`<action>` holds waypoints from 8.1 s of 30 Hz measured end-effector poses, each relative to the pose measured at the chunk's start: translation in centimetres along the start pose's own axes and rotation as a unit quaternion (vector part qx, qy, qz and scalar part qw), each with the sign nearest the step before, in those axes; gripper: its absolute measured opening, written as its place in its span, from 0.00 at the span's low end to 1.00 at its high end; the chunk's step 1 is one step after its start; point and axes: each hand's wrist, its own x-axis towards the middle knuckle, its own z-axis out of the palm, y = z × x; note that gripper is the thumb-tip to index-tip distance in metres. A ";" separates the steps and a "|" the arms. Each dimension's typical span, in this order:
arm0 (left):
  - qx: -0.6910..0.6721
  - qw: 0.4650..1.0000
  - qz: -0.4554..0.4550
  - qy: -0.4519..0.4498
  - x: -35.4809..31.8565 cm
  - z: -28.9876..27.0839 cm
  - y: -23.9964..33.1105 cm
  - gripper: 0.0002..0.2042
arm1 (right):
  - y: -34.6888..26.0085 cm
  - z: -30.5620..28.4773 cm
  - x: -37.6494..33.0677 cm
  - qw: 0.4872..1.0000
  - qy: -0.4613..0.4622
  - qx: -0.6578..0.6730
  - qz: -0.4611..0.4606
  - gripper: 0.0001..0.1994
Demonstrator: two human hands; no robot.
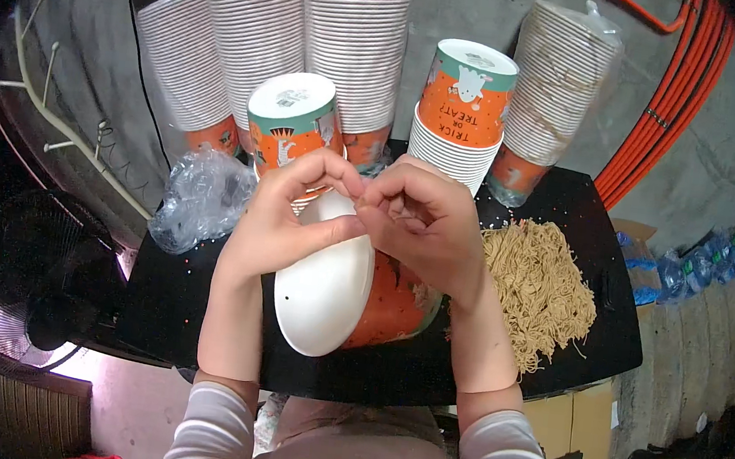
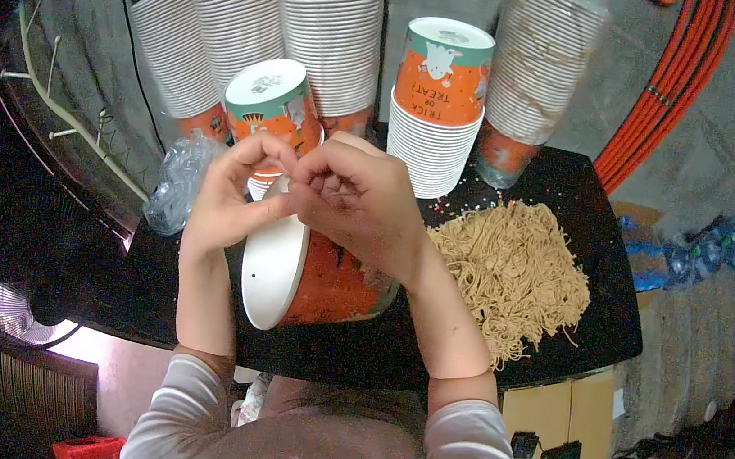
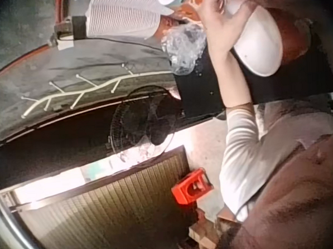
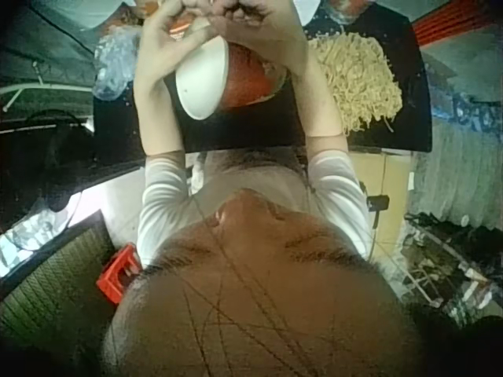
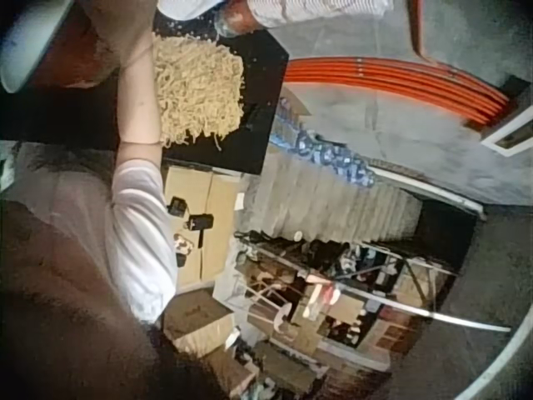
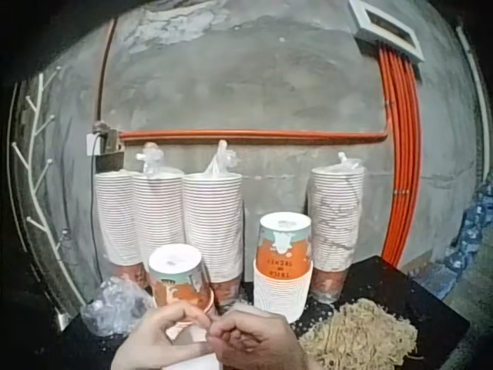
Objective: Attaching decorative strings/handles to paper buckets for packaging assembly.
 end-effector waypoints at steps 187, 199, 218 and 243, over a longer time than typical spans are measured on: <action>-0.136 0.948 -0.269 -0.101 0.7 -2.7 -5.9 0.04 | 6.0 2.0 0.4 0.988 -0.093 -0.096 0.083 0.06; -0.136 0.955 -0.238 -0.118 0.8 -2.6 -5.9 0.03 | 6.6 1.7 0.3 0.986 -0.094 -0.083 0.112 0.06; -0.096 0.973 -0.167 -0.128 1.2 -1.3 -5.7 0.11 | 5.1 -0.2 0.8 0.987 -0.058 -0.117 0.096 0.05; -0.104 0.982 -0.119 -0.104 1.6 -0.5 -5.7 0.11 | 5.1 -0.4 1.0 0.982 -0.040 -0.179 -0.037 0.08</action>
